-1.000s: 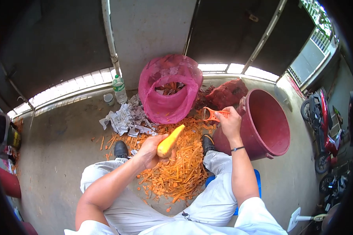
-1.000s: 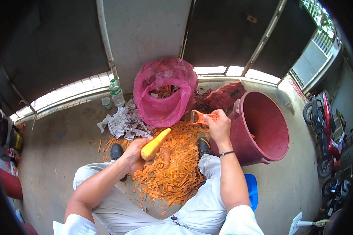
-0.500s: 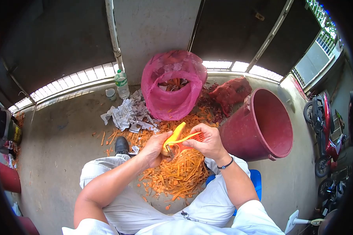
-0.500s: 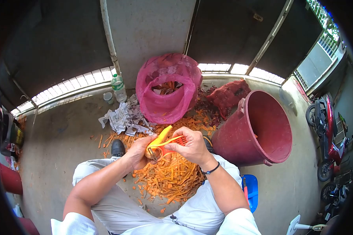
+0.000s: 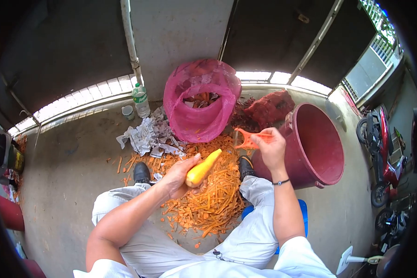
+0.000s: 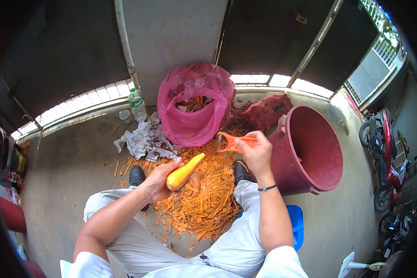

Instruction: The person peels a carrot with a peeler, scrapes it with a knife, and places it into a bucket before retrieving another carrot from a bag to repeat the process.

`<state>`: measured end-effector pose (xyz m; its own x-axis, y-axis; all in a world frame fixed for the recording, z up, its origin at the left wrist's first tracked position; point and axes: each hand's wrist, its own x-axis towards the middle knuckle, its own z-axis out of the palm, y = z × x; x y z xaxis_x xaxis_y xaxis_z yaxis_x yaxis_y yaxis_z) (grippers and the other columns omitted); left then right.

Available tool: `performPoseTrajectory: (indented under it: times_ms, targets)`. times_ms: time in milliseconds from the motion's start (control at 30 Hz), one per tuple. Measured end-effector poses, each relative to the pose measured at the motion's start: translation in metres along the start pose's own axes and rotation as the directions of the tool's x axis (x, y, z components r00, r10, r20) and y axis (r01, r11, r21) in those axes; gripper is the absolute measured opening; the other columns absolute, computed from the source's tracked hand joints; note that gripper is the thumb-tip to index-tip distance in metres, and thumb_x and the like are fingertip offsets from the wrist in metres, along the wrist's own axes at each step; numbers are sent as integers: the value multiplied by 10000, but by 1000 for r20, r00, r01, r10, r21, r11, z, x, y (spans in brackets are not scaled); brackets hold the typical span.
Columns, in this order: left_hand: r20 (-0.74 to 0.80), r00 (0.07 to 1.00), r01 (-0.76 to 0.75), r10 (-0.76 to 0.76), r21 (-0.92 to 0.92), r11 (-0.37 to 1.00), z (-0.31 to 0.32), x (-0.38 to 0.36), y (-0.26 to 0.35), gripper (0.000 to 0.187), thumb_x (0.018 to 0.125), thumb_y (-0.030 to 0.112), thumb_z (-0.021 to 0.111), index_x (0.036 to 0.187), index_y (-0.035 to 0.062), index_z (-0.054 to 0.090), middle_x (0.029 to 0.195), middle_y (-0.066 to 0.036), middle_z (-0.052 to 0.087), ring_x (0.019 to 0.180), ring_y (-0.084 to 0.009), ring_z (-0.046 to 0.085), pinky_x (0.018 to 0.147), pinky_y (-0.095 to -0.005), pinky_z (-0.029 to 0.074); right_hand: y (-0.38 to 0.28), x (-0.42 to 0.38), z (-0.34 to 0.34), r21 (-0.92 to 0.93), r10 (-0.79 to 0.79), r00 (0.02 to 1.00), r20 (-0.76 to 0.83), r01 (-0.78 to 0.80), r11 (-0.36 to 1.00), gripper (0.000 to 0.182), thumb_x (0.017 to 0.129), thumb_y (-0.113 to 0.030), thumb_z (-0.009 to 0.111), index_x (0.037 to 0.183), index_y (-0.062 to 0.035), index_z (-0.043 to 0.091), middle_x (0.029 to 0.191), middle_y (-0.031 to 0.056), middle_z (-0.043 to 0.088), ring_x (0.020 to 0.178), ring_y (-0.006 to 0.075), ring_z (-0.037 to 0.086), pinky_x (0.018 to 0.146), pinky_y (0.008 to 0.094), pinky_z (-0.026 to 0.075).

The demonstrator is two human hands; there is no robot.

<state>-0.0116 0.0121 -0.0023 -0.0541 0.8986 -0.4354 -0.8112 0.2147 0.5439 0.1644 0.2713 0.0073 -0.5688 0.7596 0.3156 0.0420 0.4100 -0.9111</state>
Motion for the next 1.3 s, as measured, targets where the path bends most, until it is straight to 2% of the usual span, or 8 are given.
performPoseTrajectory:
  times_ms: [133,333,600,733,800,933,1033,1300]
  targets:
    - [-29,1000,5,-8,-87,996,-13,12,-4,305,1050,356,556,1113,63,614,827,-80,666,701,-201,683,491,-343,489,-31,-37,32,251,0,933,360,-97,963,237,846,-33,827,993,-13,642,881,34,721,787,80,676,703,247,557]
    - [-308,950,-66,50,-42,997,6,13,-9,284,1062,338,514,1086,85,641,772,-45,652,650,-158,645,469,-312,440,-47,-54,59,120,-42,864,501,-21,993,291,818,-107,888,957,-17,647,830,13,712,750,52,645,666,224,539]
    - [-75,994,-76,85,107,991,7,2,-5,269,1051,305,533,1057,73,670,739,-36,628,526,-118,544,402,-276,354,-49,-44,56,231,-84,872,482,-34,972,255,824,-103,872,941,-3,668,837,53,743,737,79,685,663,251,562]
    - [-51,995,-72,82,166,983,3,-8,1,274,1050,302,525,1078,66,661,764,-62,648,532,-134,564,389,-265,342,-17,-2,16,-11,35,972,232,-34,999,171,837,-31,816,921,8,672,853,67,749,766,100,700,664,268,574]
    - [-23,1000,-2,5,117,993,1,-11,6,290,1055,306,515,1114,55,646,798,-90,670,534,-154,584,381,-265,347,6,17,-5,-413,-42,998,36,53,909,161,841,-36,814,903,5,671,844,75,745,759,110,701,657,277,572]
    - [-78,997,6,-10,-51,999,2,-7,9,300,1052,325,507,1142,58,608,844,-110,687,586,-207,633,384,-287,369,4,7,4,65,21,998,55,-25,998,191,859,-42,811,952,6,651,852,73,740,751,117,694,697,273,568]
    - [-91,996,-18,14,-43,999,-12,7,0,301,1038,355,533,1136,78,600,884,-77,678,625,-215,635,429,-308,410,-26,-29,30,261,59,945,323,-149,954,239,846,-9,817,996,-13,631,915,57,717,821,96,684,727,248,558]
    - [-335,937,-137,97,-99,986,7,13,-13,249,1041,303,570,1086,72,650,860,-42,680,639,-138,630,460,-310,443,-45,-54,63,99,-15,864,504,-40,994,288,826,-73,873,971,-12,632,869,25,715,802,49,649,717,228,545]
